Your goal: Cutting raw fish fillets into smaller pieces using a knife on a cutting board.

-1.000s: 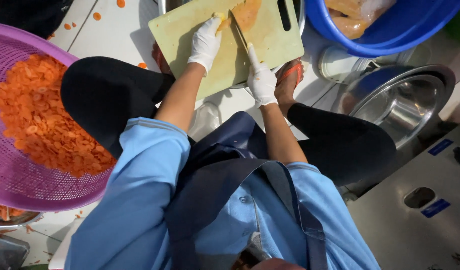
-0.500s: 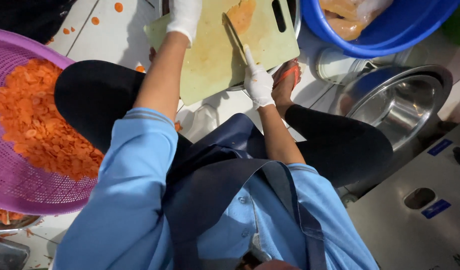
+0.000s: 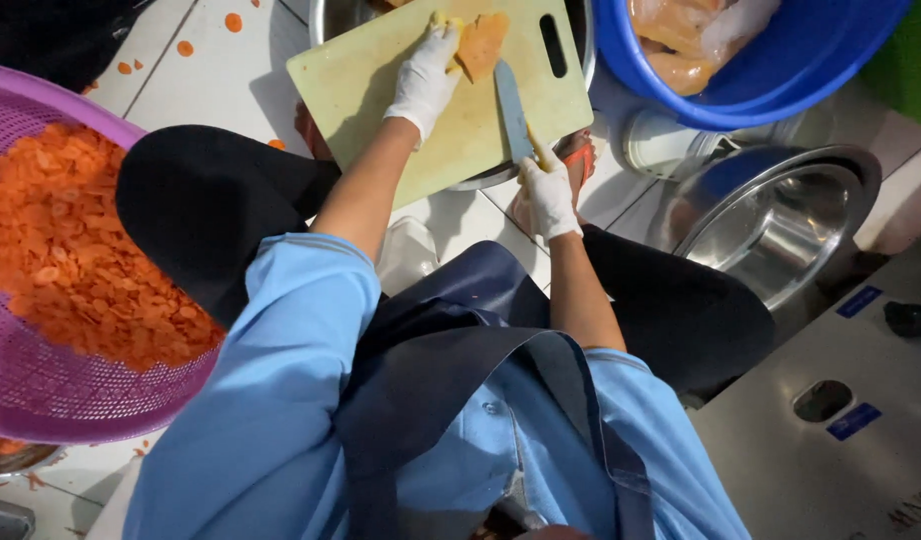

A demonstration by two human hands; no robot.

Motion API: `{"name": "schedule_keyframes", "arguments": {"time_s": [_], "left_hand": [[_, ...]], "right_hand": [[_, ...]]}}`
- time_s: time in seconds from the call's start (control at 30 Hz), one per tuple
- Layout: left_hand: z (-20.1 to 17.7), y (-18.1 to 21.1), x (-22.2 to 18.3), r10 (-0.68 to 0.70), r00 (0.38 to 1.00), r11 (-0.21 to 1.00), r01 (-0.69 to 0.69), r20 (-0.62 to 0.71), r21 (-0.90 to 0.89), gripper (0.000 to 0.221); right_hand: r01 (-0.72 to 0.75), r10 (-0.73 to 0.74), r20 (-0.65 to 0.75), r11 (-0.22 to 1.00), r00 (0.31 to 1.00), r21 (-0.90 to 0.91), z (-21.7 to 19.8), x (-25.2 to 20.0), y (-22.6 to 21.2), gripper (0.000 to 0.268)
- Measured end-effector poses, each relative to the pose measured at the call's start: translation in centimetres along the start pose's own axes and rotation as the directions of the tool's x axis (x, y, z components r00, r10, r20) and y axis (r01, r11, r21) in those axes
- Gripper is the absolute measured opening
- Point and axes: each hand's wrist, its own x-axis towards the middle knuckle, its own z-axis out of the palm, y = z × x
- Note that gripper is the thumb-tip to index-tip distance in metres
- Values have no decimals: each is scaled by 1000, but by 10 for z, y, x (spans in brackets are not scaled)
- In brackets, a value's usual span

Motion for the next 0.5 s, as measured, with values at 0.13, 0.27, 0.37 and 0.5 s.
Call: {"name": "schedule_keyframes", "arguments": {"time_s": [0.13,0.27,0.37,0.5], "left_hand": [[2,6,6,32,992,992,-46,120,115,72],[11,12,13,69,993,973,-89,96,215,80],[16,8,14,85,987,962,-118,140,247,90],[36,-22,16,121,990,981,-108,-76,159,71]], "right_hand": [[-17,25,101,997,995,-77,12,10,-19,50],[11,1,84,990,996,-141,19,7,-35,45],[23,-2,90,970,996,-240,19,8,-39,46],[67,-32,96,922,995,-381,26,4,-53,44]]}}
